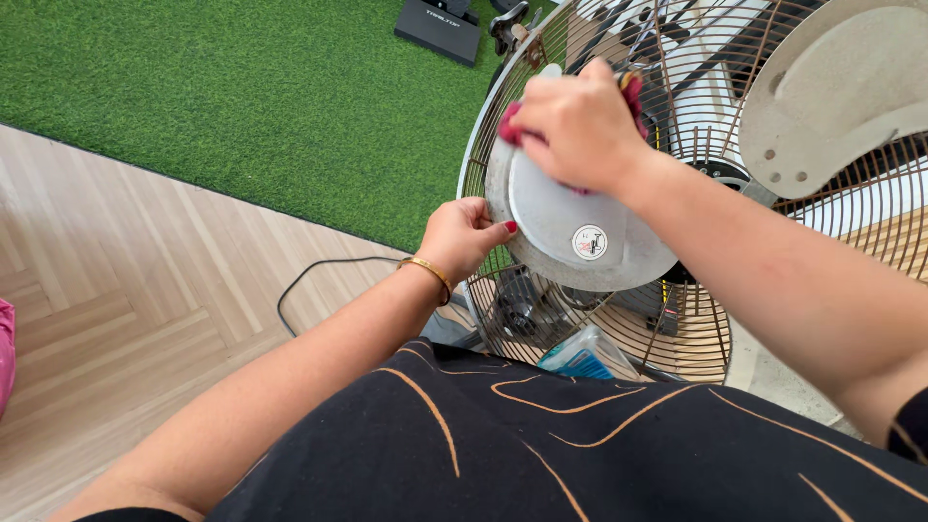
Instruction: The person cleans the blades of a standing fan using a spray bottle and a cloth. They spray cleaning solution onto the blades and wipe them down repeatedly, focusing on each blade individually.
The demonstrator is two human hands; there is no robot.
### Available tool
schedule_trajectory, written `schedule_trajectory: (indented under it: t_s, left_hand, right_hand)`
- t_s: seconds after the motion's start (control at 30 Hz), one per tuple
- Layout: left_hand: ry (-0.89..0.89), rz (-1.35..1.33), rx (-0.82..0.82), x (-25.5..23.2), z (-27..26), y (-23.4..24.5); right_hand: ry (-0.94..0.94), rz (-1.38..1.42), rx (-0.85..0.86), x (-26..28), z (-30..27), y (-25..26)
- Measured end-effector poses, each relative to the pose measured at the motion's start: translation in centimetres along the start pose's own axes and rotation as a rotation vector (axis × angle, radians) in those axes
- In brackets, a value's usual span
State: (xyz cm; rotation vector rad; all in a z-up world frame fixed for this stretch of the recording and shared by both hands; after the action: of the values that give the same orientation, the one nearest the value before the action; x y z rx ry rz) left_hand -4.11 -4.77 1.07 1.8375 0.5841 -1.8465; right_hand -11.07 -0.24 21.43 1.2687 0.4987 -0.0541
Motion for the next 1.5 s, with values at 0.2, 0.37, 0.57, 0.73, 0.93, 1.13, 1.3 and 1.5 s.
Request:
schedule_trajectory:
  t_s: [0.2, 0.37, 0.57, 0.73, 0.93, 1.13, 1.3, 1.5]
  left_hand:
    - [-0.003, -0.139, 0.049, -0.4, -0.1, -0.5]
    - [0.011, -0.051, 0.025, -0.5, -0.6, -0.1]
    - [0.048, 0.004, 0.017, -0.1, 0.0, 0.1]
    - [-0.062, -0.211, 0.109, 0.5, 0.5, -0.8]
    - [-0.002, 0.037, 0.071, 0.1, 0.0, -0.2]
    - [0.045, -0.005, 0.059, -0.2, 0.0, -0.4]
    - [0.009, -0.149, 0.082, -0.1, 0.3, -0.8]
    - [0.041, -0.001, 0.059, 0.0, -0.1, -0.4]
  right_hand:
    - [0.207, 0.072, 0.036, 3.3, -2.2, -1.4]
    - [0.137, -0.073, 0.088, 0.7, -1.1, -2.0]
    - [0.023, -0.1, 0.056, 1.1, -1.2, -1.6]
    - [0.099, 0.114, 0.096, 5.2, -4.6, -2.1]
    - [-0.084, -0.308, 0.028, -3.0, -1.0, -1.6]
    - [0.038, -0.233, 0.083, 1.3, -3.4, -2.9]
    - [0.106, -0.109, 0.119, 3.3, -4.2, -1.6]
    - [-0.106, -0.245, 0.128, -0.8, -0.7, 0.2]
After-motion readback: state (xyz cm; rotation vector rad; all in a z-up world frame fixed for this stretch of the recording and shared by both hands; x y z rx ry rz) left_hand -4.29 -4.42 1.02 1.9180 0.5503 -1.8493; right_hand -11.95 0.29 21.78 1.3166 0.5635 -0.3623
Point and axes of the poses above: each hand's wrist, its own z-axis towards the middle knuckle, its own y-axis out of the back of the hand, x = y × z, the point moved 5 cm from there along z, towards the middle knuckle, and after that the axes turned 2 degrees about x, right-handed, at the moved point
